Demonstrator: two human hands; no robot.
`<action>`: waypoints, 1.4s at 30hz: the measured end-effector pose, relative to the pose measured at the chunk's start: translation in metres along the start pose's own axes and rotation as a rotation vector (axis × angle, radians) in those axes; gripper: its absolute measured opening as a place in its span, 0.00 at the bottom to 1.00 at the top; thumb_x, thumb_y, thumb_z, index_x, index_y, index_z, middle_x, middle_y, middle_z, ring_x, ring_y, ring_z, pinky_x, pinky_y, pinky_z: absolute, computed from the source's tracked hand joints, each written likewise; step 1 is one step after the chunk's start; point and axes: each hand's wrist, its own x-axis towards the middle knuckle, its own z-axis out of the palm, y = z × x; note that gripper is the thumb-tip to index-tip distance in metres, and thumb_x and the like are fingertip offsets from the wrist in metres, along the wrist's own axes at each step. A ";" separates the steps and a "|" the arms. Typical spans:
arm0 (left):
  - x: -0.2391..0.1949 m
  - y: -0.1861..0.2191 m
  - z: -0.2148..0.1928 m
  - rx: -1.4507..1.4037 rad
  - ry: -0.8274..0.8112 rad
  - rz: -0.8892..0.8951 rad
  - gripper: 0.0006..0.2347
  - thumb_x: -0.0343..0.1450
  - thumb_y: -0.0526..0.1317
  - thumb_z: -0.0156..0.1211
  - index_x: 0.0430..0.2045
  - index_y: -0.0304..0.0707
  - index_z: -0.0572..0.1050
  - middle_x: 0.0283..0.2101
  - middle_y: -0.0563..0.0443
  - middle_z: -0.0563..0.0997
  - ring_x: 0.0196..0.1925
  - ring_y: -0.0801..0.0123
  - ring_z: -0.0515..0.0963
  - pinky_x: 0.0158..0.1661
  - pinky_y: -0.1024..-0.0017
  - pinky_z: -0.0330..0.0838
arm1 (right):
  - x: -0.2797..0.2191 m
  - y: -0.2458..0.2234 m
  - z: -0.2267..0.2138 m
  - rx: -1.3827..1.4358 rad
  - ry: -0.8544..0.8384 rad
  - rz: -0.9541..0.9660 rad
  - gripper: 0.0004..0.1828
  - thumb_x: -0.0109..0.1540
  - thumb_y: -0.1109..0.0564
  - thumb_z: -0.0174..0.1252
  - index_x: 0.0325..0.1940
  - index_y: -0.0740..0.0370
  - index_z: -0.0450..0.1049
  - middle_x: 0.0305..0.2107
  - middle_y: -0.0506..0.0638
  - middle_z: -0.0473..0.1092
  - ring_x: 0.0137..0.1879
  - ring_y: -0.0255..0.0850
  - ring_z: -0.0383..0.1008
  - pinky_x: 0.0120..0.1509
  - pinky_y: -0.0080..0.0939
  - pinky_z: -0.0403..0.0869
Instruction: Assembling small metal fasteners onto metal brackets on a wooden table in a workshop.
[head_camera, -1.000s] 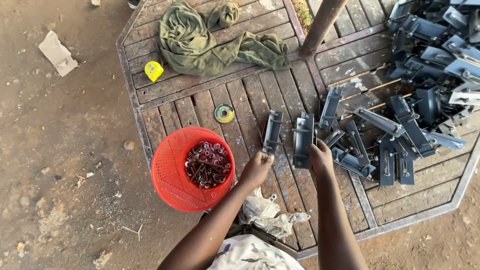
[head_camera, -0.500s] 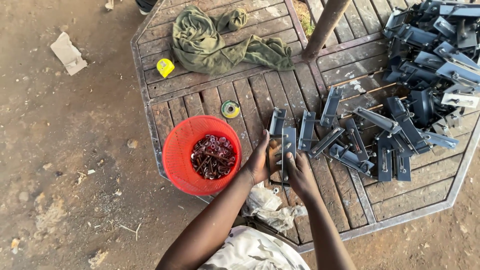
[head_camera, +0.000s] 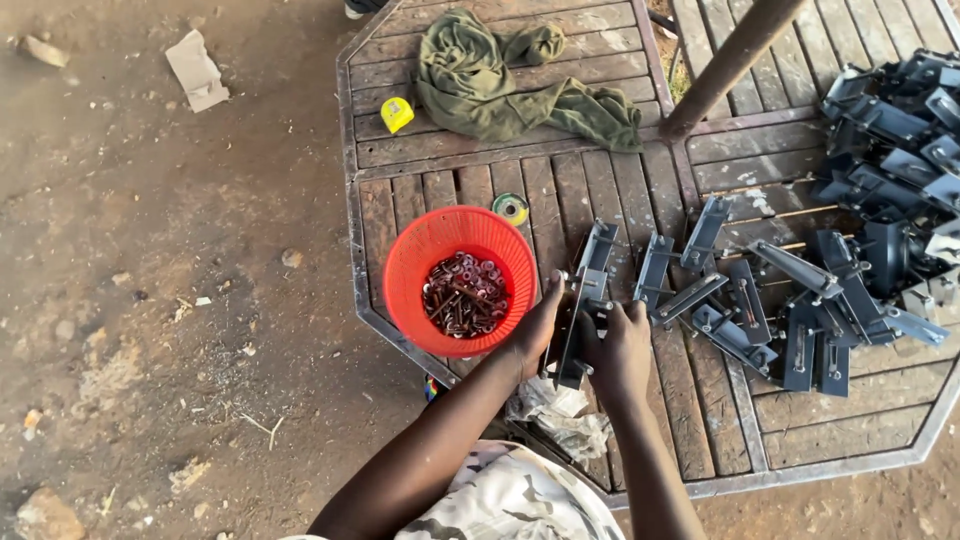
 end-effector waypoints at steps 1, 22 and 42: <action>-0.007 0.003 0.001 -0.009 0.001 0.004 0.31 0.68 0.73 0.54 0.40 0.43 0.78 0.34 0.48 0.81 0.32 0.66 0.82 0.32 0.71 0.79 | 0.003 -0.006 0.000 -0.003 -0.005 -0.008 0.15 0.62 0.50 0.68 0.40 0.64 0.77 0.33 0.60 0.64 0.38 0.65 0.73 0.42 0.59 0.75; -0.112 0.200 -0.086 -0.395 0.058 0.417 0.23 0.70 0.61 0.61 0.43 0.39 0.77 0.41 0.41 0.84 0.40 0.56 0.85 0.41 0.58 0.82 | 0.073 -0.121 0.068 0.559 -0.431 0.199 0.17 0.70 0.54 0.56 0.52 0.74 0.76 0.36 0.67 0.75 0.37 0.50 0.79 0.38 0.43 0.76; -0.096 0.150 -0.075 -0.188 0.010 0.297 0.23 0.72 0.58 0.58 0.33 0.30 0.77 0.23 0.40 0.81 0.22 0.53 0.84 0.24 0.55 0.83 | -0.034 -0.005 0.193 0.272 -0.283 0.558 0.13 0.63 0.56 0.53 0.50 0.63 0.73 0.37 0.64 0.75 0.47 0.61 0.77 0.51 0.62 0.74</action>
